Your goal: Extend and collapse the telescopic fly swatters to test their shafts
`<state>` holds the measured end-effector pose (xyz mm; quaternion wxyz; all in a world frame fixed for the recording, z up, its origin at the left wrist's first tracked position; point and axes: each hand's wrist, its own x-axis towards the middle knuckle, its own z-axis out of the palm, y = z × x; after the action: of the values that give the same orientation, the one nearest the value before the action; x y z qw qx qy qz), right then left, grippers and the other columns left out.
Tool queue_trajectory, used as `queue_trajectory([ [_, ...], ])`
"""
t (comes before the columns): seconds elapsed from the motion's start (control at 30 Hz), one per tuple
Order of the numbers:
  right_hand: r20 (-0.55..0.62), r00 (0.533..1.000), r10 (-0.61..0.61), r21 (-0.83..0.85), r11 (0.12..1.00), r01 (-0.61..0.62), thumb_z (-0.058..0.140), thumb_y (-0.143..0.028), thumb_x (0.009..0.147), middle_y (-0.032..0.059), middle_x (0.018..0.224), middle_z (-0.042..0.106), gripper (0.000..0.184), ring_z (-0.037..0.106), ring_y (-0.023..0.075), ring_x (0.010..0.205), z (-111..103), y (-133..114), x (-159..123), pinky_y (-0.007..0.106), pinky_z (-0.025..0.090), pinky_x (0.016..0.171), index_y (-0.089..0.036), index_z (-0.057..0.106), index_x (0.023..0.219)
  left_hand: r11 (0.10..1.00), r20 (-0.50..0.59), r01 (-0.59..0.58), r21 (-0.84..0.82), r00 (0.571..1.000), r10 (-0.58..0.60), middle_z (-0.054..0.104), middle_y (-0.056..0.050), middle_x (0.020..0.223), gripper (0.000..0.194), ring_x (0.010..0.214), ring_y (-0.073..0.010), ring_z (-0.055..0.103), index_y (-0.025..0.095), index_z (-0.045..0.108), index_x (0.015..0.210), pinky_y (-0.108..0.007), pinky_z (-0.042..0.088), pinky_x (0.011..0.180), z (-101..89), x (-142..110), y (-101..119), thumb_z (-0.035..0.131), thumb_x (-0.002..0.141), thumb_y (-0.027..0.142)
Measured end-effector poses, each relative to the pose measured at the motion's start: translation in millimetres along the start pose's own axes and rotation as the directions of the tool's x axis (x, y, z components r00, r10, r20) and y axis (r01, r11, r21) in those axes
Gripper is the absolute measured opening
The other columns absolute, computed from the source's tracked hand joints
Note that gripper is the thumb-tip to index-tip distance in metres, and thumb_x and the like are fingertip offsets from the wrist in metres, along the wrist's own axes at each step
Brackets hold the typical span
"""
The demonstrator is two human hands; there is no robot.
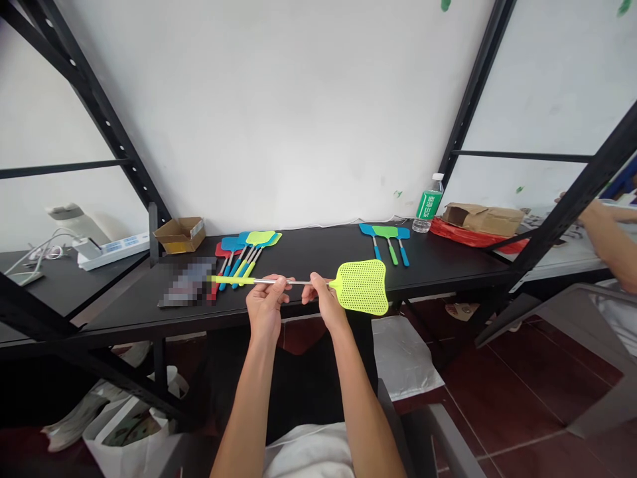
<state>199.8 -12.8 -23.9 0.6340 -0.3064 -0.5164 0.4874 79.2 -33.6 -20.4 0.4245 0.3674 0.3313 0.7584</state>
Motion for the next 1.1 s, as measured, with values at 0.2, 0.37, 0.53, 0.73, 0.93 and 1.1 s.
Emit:
queue_trajectory([
  [0.2, 0.072, 0.988, 0.14, 0.315, 0.936, -0.156, 0.049, -0.059, 0.091, 0.0007, 0.041, 0.045, 0.06, 0.045, 0.0147, 0.044, 16, -1, -1, 0.031, 0.037, 0.051, -0.022, 0.051, 0.044, 0.996, 0.122, -0.082, 0.017, 0.989, 0.079, 0.078, -0.011, 0.095, 0.025, 0.084, -0.0203, 0.072, 0.017, 0.069, 0.089, -0.023, 0.049, 0.058, -7.5, 0, 1, 0.082, 0.074, 0.031],
  [0.37, 0.117, 0.975, 0.188, 0.244, 0.946, -0.211, 0.045, -0.065, 0.093, -0.0011, 0.035, 0.032, 0.071, 0.038, 0.0127, 0.039, 11, -5, -2, 0.03, 0.032, 0.048, -0.023, 0.04, 0.036, 0.993, 0.25, -0.105, 0.045, 0.964, 0.09, 0.078, -0.011, 0.1, 0.019, 0.086, -0.0214, 0.072, 0.018, 0.069, 0.085, -0.025, 0.05, 0.06, -10.8, 0, 2, 0.081, 0.076, 0.029],
  [0.53, 0.189, 0.964, 0.185, 0.187, 0.957, -0.221, 0.054, -0.052, 0.091, -0.002, 0.034, 0.033, 0.064, 0.034, 0.0114, 0.036, 7, -8, -4, 0.03, 0.026, 0.047, -0.022, 0.043, 0.036, 0.991, 0.269, -0.104, 0.084, 0.96, 0.078, 0.078, -0.012, 0.092, 0.02, 0.081, -0.0214, 0.072, 0.017, 0.069, 0.084, -0.026, 0.049, 0.059, -11.8, 1, 3, 0.081, 0.076, 0.031],
  [0.73, 0.272, 0.951, 0.149, 0.088, 0.98, -0.178, 0.052, -0.049, 0.094, 0.0002, 0.044, 0.047, 0.055, 0.045, 0.0127, 0.046, 1, -7, -3, 0.029, 0.033, 0.053, -0.019, 0.056, 0.048, 0.997, 0.157, -0.059, 0.044, 0.986, 0.051, 0.077, -0.009, 0.085, 0.023, 0.078, -0.0191, 0.07, 0.016, 0.069, 0.085, -0.024, 0.048, 0.059, -13.2, 4, -1, 0.083, 0.074, 0.031],
  [0.93, 0.299, 0.95, 0.091, 0.009, 0.995, -0.098, 0.052, -0.049, 0.094, 0.0033, 0.053, 0.059, 0.051, 0.053, 0.0142, 0.053, -5, -5, -3, 0.029, 0.038, 0.056, -0.017, 0.065, 0.057, 0.999, 0.084, -0.037, 0.002, 0.996, 0.037, 0.077, -0.009, 0.084, 0.024, 0.065, -0.013, 0.064, 0.014, 0.069, 0.085, -0.023, 0.047, 0.058, -14.7, 5, -1, 0.082, 0.075, 0.031],
  [1.1, 0.257, 0.96, 0.108, 0.058, 0.99, -0.127, 0.057, -0.047, 0.093, 0.0044, 0.055, 0.062, 0.047, 0.055, 0.0142, 0.053, -2, -4, -3, 0.028, 0.039, 0.055, -0.016, 0.068, 0.058, 0.999, 0.09, -0.048, 0.01, 0.995, 0.047, 0.077, -0.01, 0.085, 0.024, 0.071, -0.0152, 0.067, 0.015, 0.069, 0.086, -0.023, 0.047, 0.058, -14.7, 5, 0, 0.082, 0.076, 0.031],
])
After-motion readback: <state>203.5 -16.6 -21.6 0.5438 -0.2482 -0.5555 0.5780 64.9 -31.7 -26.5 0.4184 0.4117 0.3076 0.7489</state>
